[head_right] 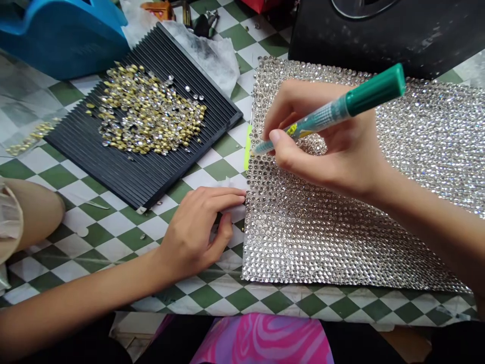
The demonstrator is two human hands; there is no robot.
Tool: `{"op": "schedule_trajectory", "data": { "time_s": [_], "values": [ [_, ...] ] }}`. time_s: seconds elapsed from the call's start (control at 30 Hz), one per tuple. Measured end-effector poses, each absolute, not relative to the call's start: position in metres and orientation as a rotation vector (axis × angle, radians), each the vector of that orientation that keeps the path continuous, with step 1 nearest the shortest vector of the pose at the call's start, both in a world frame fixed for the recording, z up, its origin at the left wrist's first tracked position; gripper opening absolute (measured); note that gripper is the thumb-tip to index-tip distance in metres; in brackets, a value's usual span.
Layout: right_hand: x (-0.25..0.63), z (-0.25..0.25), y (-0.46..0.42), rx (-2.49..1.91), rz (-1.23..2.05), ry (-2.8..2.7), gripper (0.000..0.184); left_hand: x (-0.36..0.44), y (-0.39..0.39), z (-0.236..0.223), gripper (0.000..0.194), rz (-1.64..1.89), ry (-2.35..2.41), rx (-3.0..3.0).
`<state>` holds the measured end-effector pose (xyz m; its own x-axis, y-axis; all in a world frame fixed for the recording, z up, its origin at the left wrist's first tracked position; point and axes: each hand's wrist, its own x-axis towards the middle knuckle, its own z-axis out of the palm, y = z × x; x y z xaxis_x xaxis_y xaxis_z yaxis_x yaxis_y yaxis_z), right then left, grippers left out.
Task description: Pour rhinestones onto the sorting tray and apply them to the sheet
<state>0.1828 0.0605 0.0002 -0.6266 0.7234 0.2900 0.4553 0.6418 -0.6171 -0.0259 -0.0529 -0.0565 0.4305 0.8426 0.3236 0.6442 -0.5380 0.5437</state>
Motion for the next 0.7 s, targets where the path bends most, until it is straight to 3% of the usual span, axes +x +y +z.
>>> {"op": "schedule_trajectory", "data": {
  "time_s": [0.7],
  "values": [
    [0.1910, -0.0039, 0.0649, -0.893, 0.698, -2.264, 0.012, -0.0271, -0.0541, -0.0588, 0.031, 0.857, 1.266, 2.345]
  ]
}}
